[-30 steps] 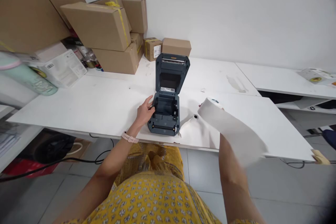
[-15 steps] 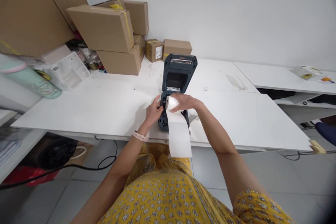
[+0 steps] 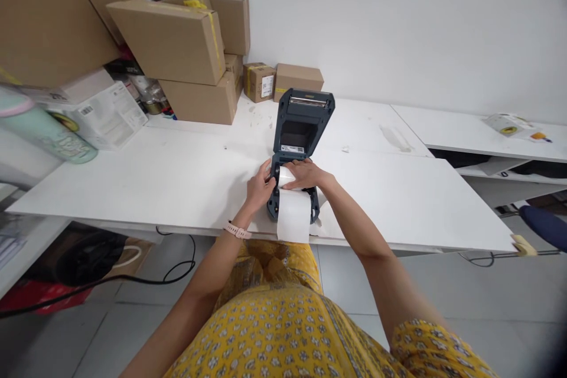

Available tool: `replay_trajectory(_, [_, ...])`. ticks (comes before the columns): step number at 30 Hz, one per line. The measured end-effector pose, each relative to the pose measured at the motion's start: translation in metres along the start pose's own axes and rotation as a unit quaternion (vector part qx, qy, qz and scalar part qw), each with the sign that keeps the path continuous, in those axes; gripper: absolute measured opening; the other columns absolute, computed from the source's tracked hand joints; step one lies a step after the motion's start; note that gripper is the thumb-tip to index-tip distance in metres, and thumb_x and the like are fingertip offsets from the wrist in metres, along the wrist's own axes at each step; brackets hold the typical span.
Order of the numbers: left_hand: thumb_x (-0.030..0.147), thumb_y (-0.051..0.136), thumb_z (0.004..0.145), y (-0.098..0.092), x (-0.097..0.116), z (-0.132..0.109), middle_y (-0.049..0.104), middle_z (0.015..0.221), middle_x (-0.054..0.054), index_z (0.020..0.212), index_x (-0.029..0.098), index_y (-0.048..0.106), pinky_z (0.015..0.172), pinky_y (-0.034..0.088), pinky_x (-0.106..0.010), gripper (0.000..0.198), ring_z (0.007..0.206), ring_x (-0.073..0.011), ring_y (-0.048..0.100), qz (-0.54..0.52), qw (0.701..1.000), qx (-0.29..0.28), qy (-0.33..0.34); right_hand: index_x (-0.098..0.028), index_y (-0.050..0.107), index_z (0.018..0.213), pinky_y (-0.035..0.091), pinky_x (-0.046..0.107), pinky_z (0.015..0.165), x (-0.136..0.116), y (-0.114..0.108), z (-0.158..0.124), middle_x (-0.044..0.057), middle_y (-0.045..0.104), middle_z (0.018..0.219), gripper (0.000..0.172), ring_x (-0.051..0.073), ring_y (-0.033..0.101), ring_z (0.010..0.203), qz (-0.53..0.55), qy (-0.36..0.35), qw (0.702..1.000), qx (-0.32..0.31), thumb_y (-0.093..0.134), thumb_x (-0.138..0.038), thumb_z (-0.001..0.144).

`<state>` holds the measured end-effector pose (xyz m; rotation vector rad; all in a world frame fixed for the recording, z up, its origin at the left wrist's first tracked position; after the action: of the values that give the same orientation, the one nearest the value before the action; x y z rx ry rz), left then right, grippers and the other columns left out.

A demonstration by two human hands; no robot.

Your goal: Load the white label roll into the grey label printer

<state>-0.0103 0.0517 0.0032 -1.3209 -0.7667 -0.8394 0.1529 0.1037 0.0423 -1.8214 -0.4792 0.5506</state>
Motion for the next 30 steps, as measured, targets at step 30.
replay_trajectory(30, [0.021,0.054,0.090,0.006,-0.006,-0.003,0.066,0.139,-0.006,0.139,0.023,0.056,0.109,0.050,-0.036,0.049,0.124,-0.0215,0.065,-0.065,0.998,0.024,0.004,-0.021,0.040,0.154,0.036,0.055,0.120,-0.078,0.071,-0.106,0.015,0.030,0.165,0.070,0.031,0.028,0.154,0.052,-0.047,0.974,0.216,0.044,-0.062,0.098])
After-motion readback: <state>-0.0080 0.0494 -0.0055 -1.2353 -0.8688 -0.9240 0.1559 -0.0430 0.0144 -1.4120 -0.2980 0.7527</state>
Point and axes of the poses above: each hand's wrist, its own z-axis towards the middle knuckle, its own y-axis out of the palm, x = y × z, the point moved 4 cm from there along z, towards the middle knuckle
